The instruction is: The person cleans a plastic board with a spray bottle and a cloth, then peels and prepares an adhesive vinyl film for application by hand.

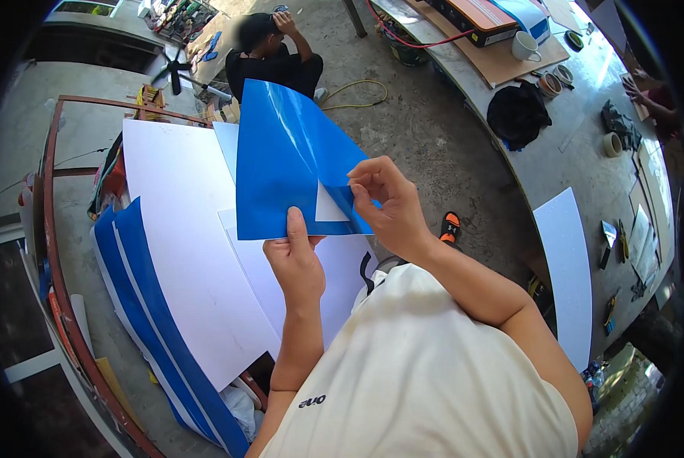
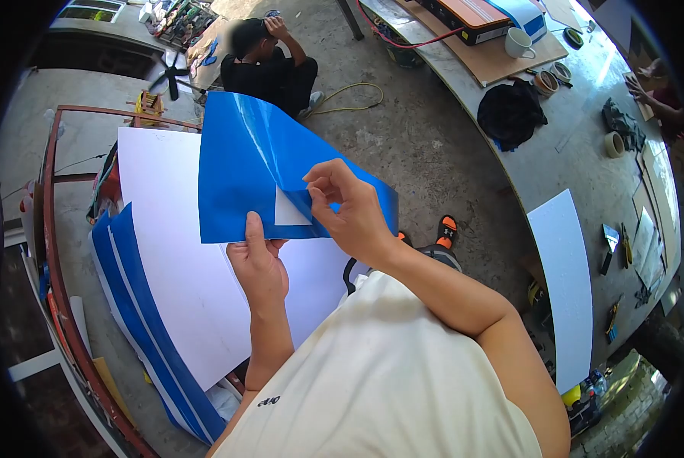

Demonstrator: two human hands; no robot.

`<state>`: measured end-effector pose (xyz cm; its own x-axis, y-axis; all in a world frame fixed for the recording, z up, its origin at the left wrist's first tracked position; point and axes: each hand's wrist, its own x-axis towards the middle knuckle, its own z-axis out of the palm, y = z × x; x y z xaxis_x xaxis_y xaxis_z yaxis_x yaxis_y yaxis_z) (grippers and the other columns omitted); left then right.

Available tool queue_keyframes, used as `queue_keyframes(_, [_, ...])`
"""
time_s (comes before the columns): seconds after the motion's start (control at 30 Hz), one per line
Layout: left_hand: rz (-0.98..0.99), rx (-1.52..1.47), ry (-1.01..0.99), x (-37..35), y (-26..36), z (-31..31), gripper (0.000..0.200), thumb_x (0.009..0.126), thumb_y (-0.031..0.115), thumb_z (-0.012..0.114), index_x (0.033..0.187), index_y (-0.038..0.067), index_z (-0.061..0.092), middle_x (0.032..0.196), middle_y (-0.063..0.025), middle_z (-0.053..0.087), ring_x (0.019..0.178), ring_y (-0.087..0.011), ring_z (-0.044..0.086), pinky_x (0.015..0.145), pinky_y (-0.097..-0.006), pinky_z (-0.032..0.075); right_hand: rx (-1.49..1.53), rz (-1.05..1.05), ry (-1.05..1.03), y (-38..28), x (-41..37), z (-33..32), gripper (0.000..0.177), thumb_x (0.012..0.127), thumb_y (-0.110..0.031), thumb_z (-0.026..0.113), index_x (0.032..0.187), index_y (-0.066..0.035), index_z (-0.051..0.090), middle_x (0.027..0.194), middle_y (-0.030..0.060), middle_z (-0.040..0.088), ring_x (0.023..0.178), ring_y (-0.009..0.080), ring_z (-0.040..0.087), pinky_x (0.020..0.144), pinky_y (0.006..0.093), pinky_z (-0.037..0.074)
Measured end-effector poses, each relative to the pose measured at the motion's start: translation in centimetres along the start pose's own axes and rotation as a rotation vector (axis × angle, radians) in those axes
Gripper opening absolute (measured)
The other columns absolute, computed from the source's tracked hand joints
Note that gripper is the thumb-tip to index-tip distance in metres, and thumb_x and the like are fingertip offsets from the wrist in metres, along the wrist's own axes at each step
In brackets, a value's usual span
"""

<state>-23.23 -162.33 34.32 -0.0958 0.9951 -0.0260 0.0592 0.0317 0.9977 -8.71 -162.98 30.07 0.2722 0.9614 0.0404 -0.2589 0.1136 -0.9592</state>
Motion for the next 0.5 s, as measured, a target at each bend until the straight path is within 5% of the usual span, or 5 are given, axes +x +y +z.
queue_keyframes(0.1, [0.017, 0.045, 0.006, 0.2, -0.2, -0.2, 0.033, 0.105, 0.027, 0.053, 0.097, 0.000, 0.069, 0.085, -0.0066, 0.071, 0.069, -0.0095, 0.067, 0.062, -0.0254, 0.058, -0.098, -0.214, -0.108, 0.7, 0.7, -0.7, 0.016, 0.093, 0.007, 0.058, 0.102, -0.002, 0.067, 0.099, 0.0064, 0.065, 0.087, 0.0111, 0.064, 0.077, 0.0256, 0.054])
queue_keyframes(0.37, [0.081, 0.068, 0.029, 0.8, 0.4, 0.6, 0.034, 0.105, 0.027, 0.052, 0.096, -0.002, 0.068, 0.083, -0.0083, 0.071, 0.070, -0.0116, 0.069, 0.064, -0.0285, 0.061, -0.219, -0.162, -0.174, -0.8, 1.4, -0.9, 0.013, 0.091, 0.004, 0.065, 0.102, -0.002, 0.069, 0.101, 0.0064, 0.065, 0.093, 0.0125, 0.065, 0.081, 0.0247, 0.055])
queue_keyframes(0.43, [0.041, 0.065, -0.033, 0.9, 0.6, 0.2, 0.031, 0.104, 0.026, 0.054, 0.114, -0.002, 0.062, 0.103, -0.0151, 0.071, 0.087, -0.0220, 0.074, 0.074, -0.0342, 0.064, -0.174, -0.166, -0.151, -0.2, 1.6, -0.9, 0.014, 0.090, 0.002, 0.069, 0.103, -0.002, 0.068, 0.099, 0.0056, 0.065, 0.092, 0.0112, 0.065, 0.080, 0.0236, 0.054])
queue_keyframes(0.5, [0.044, 0.096, -0.035, 1.1, 0.2, -0.1, 0.031, 0.104, 0.026, 0.054, 0.115, -0.002, 0.061, 0.105, -0.0156, 0.071, 0.088, -0.0231, 0.074, 0.075, -0.0349, 0.064, -0.014, -0.032, -0.127, 0.5, 2.0, -1.2, 0.021, 0.088, -0.005, 0.076, 0.108, -0.005, 0.068, 0.097, 0.0040, 0.066, 0.090, 0.0087, 0.065, 0.079, 0.0210, 0.053])
